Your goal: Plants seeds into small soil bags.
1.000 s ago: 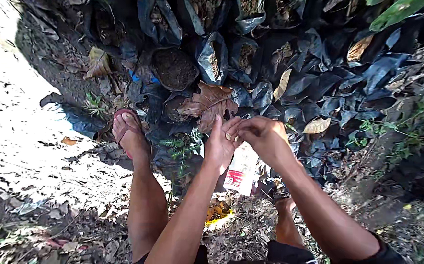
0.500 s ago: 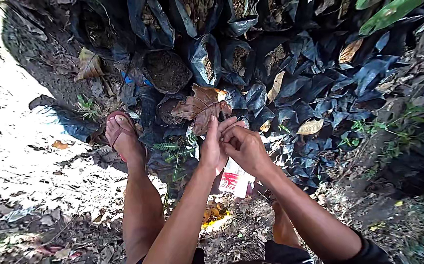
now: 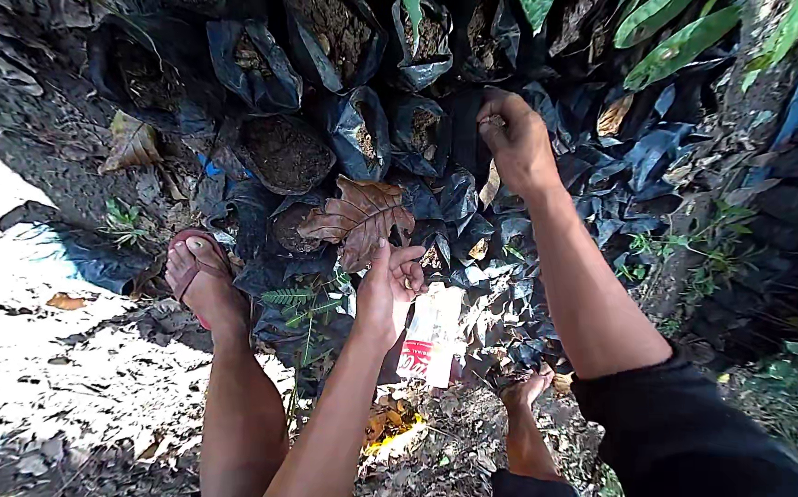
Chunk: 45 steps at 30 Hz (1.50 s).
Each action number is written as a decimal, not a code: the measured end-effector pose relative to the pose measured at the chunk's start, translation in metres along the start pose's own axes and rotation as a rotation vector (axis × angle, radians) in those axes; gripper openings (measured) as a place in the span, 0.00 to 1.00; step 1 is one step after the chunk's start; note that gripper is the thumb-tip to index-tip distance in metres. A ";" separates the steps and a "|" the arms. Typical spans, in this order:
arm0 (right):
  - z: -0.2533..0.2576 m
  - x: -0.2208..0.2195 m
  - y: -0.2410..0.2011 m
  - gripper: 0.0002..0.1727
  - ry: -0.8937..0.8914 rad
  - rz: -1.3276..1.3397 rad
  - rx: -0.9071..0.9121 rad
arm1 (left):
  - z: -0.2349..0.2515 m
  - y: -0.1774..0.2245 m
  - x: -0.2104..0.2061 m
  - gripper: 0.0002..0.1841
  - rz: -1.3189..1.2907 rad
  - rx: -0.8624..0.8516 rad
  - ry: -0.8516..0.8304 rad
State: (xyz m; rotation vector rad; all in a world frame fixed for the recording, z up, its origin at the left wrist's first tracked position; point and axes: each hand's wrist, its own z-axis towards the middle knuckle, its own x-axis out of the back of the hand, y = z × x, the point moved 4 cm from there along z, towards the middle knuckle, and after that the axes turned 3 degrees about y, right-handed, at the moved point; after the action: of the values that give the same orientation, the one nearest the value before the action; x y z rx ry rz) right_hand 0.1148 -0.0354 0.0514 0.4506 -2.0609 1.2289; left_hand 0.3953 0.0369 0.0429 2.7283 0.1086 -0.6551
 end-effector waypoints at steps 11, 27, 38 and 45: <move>-0.039 0.045 0.006 0.10 -0.109 0.154 -0.172 | 0.003 -0.002 0.004 0.40 -0.061 0.009 -0.023; -0.017 0.042 -0.010 0.15 -0.269 -0.073 -0.304 | 0.001 0.005 0.002 0.33 -0.066 -0.024 -0.002; -0.007 0.009 0.009 0.09 -0.023 0.085 -0.416 | 0.000 -0.001 0.004 0.31 -0.054 -0.022 -0.005; 0.013 -0.016 -0.013 0.11 0.007 -0.536 -0.255 | -0.001 0.000 0.003 0.32 -0.069 -0.033 0.029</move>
State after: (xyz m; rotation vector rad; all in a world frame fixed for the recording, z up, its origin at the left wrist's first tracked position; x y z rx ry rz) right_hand 0.1293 -0.0541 0.0440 0.8065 -1.8829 0.6412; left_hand 0.3989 0.0371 0.0423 2.7132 0.2194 -0.6267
